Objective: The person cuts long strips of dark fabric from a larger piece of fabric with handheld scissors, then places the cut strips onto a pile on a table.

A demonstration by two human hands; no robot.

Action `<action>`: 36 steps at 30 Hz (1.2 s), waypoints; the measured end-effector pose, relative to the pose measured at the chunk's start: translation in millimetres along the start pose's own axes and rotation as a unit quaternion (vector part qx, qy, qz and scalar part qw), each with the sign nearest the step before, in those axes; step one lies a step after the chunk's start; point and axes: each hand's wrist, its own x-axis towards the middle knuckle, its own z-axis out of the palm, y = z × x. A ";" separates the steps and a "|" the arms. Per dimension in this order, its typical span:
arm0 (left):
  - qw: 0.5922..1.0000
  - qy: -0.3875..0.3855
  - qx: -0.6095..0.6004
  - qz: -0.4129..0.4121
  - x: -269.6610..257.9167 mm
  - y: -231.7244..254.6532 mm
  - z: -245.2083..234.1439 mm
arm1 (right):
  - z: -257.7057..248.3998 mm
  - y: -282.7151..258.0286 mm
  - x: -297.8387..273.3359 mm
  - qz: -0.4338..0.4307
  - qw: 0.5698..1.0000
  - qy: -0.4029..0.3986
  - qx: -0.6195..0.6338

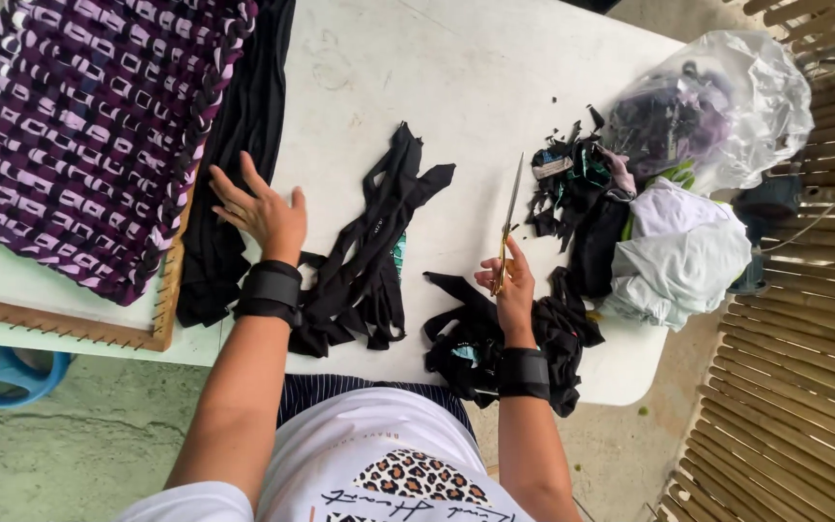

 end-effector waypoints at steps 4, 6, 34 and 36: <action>1.000 -0.004 0.026 -0.006 19.0 -25.4 10.5 | 7.7 -0.6 -4.6 0.022 1.000 0.001 -0.013; 0.998 -0.021 0.058 0.000 15.8 -30.4 22.8 | 8.3 -1.6 -13.0 0.030 0.999 0.001 -0.038; 0.952 -0.188 0.080 0.228 50.8 41.0 86.6 | 92.2 14.0 -3.2 0.104 0.973 -0.187 -0.081; 0.944 -0.142 0.076 0.290 66.0 43.8 97.1 | 87.7 10.2 -6.5 0.093 0.981 -0.146 -0.086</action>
